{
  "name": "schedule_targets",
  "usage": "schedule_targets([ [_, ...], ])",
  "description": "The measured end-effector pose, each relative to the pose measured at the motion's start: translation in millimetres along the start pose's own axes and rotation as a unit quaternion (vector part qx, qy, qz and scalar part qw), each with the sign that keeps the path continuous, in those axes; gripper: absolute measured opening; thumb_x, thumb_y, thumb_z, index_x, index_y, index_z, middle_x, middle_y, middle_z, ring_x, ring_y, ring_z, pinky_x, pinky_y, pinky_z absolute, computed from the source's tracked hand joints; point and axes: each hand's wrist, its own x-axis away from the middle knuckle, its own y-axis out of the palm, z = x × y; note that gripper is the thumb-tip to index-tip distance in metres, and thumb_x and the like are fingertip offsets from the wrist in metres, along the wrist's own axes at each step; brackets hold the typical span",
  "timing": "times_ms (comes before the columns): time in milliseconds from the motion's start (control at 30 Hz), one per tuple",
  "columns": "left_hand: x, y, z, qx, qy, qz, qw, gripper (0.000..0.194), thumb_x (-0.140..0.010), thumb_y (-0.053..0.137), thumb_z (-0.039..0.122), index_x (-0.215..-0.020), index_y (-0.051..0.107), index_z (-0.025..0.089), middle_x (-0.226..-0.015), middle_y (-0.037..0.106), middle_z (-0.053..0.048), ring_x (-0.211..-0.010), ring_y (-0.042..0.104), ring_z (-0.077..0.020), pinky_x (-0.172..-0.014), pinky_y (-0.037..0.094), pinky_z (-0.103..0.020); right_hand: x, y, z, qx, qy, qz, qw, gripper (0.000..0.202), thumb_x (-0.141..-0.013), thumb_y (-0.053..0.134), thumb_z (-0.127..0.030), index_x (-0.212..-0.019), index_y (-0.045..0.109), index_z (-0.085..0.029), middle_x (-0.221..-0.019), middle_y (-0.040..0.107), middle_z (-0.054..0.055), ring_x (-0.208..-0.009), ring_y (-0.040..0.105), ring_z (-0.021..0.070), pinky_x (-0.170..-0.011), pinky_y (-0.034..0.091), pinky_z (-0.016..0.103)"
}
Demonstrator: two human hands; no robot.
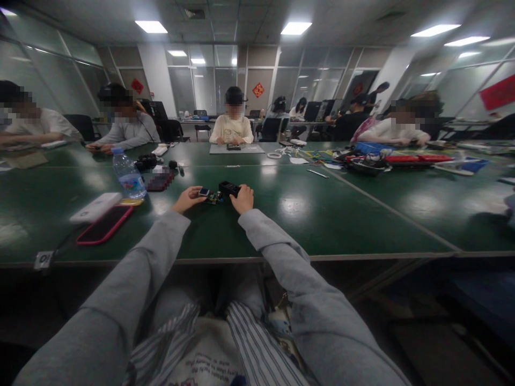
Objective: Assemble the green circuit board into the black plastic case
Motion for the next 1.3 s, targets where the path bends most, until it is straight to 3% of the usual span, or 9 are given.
schedule_targets([
  [233, -3, -1.2, -4, -0.004, 0.001, 0.004, 1.0, 0.064, -0.057, 0.081, 0.028, -0.112, 0.053, 0.012, -0.105, 0.066, -0.012, -0.098, 0.063, -0.0199, -0.098, 0.043, -0.044, 1, 1, 0, 0.007, -0.001, -0.042, 0.999, 0.054, -0.078, 0.062, -0.034, -0.124, 0.044, -0.01, -0.119, 0.051, 0.018, -0.112, 0.044, 0.0302, -0.094, 0.04, 0.043],
  [500, 0, 1.0, 2, -0.033, -0.021, 0.036, 0.999, 0.06, -0.054, 0.083, 0.028, -0.103, 0.052, 0.014, -0.098, 0.063, -0.009, -0.085, 0.061, -0.0168, -0.088, 0.047, -0.042, 0, 8, 1, 0.006, -0.04, -0.053, 0.998, 0.053, -0.08, 0.054, -0.024, -0.13, 0.042, -0.008, -0.123, 0.051, 0.018, -0.117, 0.043, 0.0305, -0.096, 0.04, 0.044],
  [800, 4, 2.7, 8, -0.061, -0.029, 0.057, 0.996, 0.06, -0.051, 0.085, 0.03, -0.097, 0.049, 0.016, -0.096, 0.06, -0.007, -0.084, 0.06, -0.0169, -0.085, 0.047, -0.042, -3, 2, -2, -0.079, -0.053, 0.017, 0.995, 0.048, -0.084, 0.053, -0.031, -0.126, 0.046, -0.009, -0.122, 0.052, 0.019, -0.117, 0.044, 0.0296, -0.1, 0.037, 0.05],
  [1000, 3, 4.6, 8, -0.052, -0.033, 0.059, 0.996, 0.061, -0.051, 0.085, 0.03, -0.096, 0.047, 0.016, -0.095, 0.06, -0.007, -0.085, 0.06, -0.0179, -0.085, 0.048, -0.042, 0, -8, -13, -0.096, -0.101, 0.09, 0.986, 0.05, -0.09, 0.046, -0.041, -0.129, 0.043, -0.01, -0.122, 0.051, 0.017, -0.114, 0.044, 0.0277, -0.1, 0.037, 0.047],
  [1133, 1, 4.3, 3, -0.056, -0.025, 0.062, 0.996, 0.061, -0.05, 0.085, 0.033, -0.094, 0.046, 0.017, -0.092, 0.061, -0.006, -0.084, 0.061, -0.0177, -0.085, 0.048, -0.042, 6, -13, -24, -0.102, -0.17, 0.086, 0.976, 0.049, -0.091, 0.045, -0.045, -0.128, 0.044, -0.013, -0.121, 0.052, 0.014, -0.113, 0.045, 0.0254, -0.101, 0.036, 0.042],
  [1300, 2, 3.6, 5, -0.072, -0.024, 0.059, 0.995, 0.061, -0.051, 0.084, 0.034, -0.094, 0.045, 0.017, -0.091, 0.059, -0.005, -0.083, 0.06, -0.0177, -0.082, 0.048, -0.041, 11, -17, -30, -0.087, -0.18, 0.043, 0.979, 0.042, -0.087, 0.054, -0.046, -0.116, 0.052, -0.016, -0.112, 0.055, 0.012, -0.108, 0.047, 0.0259, -0.096, 0.04, 0.041],
])
